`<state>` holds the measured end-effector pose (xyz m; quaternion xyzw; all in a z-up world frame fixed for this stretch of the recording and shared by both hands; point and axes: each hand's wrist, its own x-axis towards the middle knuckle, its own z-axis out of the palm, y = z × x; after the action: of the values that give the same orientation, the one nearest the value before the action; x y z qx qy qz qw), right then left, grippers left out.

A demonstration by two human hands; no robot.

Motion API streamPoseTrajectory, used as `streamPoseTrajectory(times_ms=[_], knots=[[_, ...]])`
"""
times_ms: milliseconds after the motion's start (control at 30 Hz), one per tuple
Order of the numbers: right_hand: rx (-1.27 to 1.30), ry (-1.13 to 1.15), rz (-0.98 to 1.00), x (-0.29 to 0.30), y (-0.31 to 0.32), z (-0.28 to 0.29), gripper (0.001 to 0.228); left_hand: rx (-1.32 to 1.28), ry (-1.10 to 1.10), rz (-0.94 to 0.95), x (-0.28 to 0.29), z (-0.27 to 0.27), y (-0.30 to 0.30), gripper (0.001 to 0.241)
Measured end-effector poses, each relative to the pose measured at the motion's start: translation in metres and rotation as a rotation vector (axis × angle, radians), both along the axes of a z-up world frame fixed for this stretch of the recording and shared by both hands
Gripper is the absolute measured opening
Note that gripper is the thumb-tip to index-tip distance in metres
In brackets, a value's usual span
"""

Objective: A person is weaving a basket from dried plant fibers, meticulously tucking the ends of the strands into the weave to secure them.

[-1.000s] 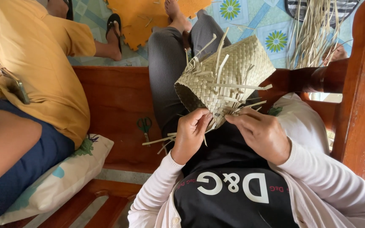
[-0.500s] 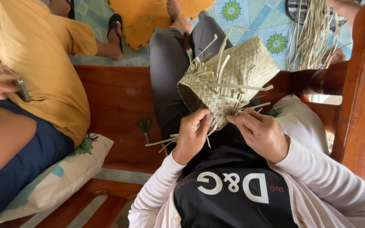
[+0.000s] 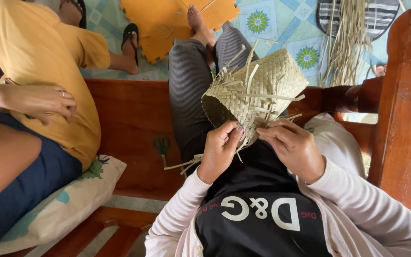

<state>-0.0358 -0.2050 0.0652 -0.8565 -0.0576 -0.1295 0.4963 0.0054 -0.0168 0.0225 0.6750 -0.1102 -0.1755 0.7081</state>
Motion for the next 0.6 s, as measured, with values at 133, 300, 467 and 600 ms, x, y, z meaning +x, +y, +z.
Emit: streamPoseTrajectory(times_ms=[133, 300, 467, 600], knots=[[0.007, -0.015, -0.043, 0.0, -0.003, -0.022, 0.004, 0.014, -0.025, -0.03, 0.004, -0.003, -0.001, 0.015], [0.224, 0.14, -0.187, -0.01, -0.012, -0.052, 0.011, 0.227, -0.073, -0.028, 0.014, 0.033, 0.001, 0.012], [0.117, 0.186, -0.176, -0.005, -0.008, -0.047, 0.013, 0.335, -0.087, -0.055, 0.012, 0.037, 0.007, 0.015], [0.142, 0.161, -0.08, -0.006, -0.009, -0.031, 0.007, 0.311, -0.011, -0.002, 0.01, 0.048, 0.009, 0.016]])
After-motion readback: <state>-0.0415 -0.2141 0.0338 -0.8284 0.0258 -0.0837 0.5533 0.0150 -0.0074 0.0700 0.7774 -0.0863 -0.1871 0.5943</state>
